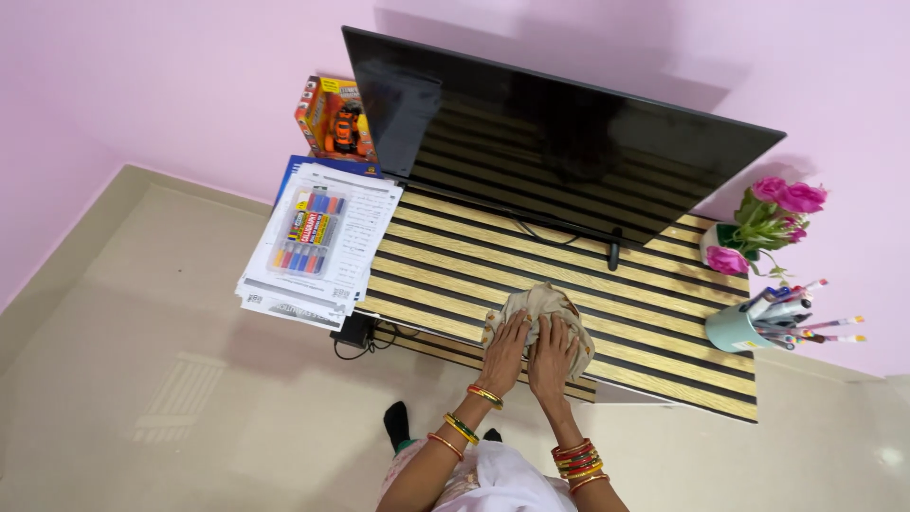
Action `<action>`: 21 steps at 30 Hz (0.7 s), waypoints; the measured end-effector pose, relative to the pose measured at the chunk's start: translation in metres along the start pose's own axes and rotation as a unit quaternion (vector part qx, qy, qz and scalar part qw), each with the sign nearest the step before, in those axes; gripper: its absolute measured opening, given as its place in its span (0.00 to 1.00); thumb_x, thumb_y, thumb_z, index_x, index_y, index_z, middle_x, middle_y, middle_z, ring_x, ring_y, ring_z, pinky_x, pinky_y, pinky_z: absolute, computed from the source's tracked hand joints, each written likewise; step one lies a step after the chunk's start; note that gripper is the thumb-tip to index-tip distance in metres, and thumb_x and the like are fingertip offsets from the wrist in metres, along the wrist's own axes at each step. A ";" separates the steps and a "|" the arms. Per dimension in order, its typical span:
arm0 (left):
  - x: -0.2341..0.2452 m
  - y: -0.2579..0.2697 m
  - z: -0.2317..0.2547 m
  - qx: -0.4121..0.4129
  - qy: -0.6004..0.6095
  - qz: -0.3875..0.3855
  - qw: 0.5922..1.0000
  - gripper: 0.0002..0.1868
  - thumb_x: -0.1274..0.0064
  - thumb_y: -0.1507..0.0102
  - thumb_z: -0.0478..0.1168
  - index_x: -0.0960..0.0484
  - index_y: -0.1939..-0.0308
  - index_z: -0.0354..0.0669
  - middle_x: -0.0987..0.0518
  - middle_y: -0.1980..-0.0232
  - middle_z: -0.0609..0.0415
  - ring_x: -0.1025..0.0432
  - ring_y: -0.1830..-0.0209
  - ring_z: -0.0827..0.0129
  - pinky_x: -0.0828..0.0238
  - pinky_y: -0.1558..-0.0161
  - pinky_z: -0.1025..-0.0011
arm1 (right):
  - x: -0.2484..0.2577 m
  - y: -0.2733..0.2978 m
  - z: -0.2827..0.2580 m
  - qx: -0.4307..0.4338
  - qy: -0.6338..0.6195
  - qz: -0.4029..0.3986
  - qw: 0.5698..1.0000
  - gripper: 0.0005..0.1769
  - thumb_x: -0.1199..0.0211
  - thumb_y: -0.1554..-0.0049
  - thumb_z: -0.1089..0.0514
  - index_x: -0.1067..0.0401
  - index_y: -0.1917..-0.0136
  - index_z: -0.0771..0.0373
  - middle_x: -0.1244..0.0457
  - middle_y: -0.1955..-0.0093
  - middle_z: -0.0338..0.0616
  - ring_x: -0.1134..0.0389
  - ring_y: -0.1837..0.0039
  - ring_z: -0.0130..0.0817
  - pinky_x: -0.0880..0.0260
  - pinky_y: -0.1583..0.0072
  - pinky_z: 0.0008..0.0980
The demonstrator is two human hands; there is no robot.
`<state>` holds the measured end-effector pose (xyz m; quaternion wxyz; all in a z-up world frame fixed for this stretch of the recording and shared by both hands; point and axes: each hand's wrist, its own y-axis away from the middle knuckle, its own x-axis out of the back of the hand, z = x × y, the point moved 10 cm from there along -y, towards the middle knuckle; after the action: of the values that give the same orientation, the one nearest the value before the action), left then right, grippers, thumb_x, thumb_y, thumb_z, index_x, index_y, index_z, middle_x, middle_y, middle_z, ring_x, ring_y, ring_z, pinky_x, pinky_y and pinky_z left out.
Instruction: The person wipes the top of a washing machine with a cloth, then walks to a bedroom and wipes a tiled cabinet and a TV stand. The person uses a cloth to clean the surfaces of the washing machine, cabinet, and TV stand.
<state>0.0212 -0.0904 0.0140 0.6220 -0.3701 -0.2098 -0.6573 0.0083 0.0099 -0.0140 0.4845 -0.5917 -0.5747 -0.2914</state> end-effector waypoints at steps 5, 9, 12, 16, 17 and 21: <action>0.046 0.008 -0.051 0.005 -0.010 0.010 1.000 0.36 0.54 0.39 0.22 0.41 0.25 0.32 0.44 0.19 0.41 0.50 0.19 0.52 0.55 0.22 0.56 | -0.026 -0.015 -0.067 0.028 -0.026 0.000 0.999 0.31 0.48 0.38 0.60 0.45 0.23 0.61 0.53 0.19 0.56 0.57 0.18 0.55 0.69 0.22 0.62; 0.075 0.008 -0.091 0.033 -0.030 -0.019 0.999 0.39 0.55 0.42 0.22 0.41 0.25 0.32 0.46 0.19 0.42 0.50 0.19 0.54 0.56 0.21 0.58 | -0.048 -0.029 -0.111 0.028 -0.036 -0.007 0.999 0.32 0.47 0.39 0.61 0.45 0.22 0.60 0.53 0.19 0.56 0.57 0.18 0.55 0.70 0.22 0.63; 0.100 0.011 -0.113 0.027 -0.042 -0.007 0.999 0.39 0.57 0.41 0.21 0.41 0.24 0.32 0.46 0.19 0.42 0.50 0.19 0.53 0.57 0.22 0.58 | -0.060 -0.037 -0.142 0.039 -0.042 -0.003 0.998 0.32 0.47 0.40 0.61 0.45 0.23 0.60 0.53 0.19 0.57 0.57 0.18 0.56 0.70 0.22 0.63; 0.134 0.016 -0.151 0.027 -0.027 0.027 0.999 0.37 0.57 0.39 0.21 0.41 0.24 0.33 0.45 0.19 0.42 0.50 0.19 0.52 0.57 0.21 0.57 | -0.078 -0.049 -0.189 0.052 -0.049 0.004 0.997 0.32 0.46 0.40 0.62 0.44 0.22 0.61 0.52 0.20 0.58 0.56 0.18 0.55 0.69 0.22 0.63; 0.142 0.017 -0.161 0.028 -0.033 0.033 0.999 0.36 0.57 0.39 0.22 0.40 0.25 0.33 0.44 0.19 0.42 0.49 0.19 0.52 0.57 0.21 0.57 | -0.083 -0.052 -0.199 0.051 -0.051 0.000 0.997 0.32 0.46 0.40 0.62 0.44 0.23 0.61 0.52 0.20 0.58 0.55 0.18 0.55 0.68 0.22 0.63; 0.163 0.019 -0.194 0.042 -0.049 0.059 0.996 0.33 0.57 0.37 0.24 0.40 0.25 0.34 0.44 0.19 0.41 0.49 0.20 0.51 0.55 0.22 0.56 | -0.103 -0.063 -0.235 0.059 -0.050 -0.006 0.997 0.32 0.46 0.41 0.63 0.43 0.24 0.61 0.50 0.20 0.57 0.54 0.19 0.54 0.67 0.22 0.62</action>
<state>0.0038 -0.3444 0.0084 0.6641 -0.3868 -0.2449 -0.5910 -0.0196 -0.2522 -0.0068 0.4873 -0.5726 -0.6178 -0.2304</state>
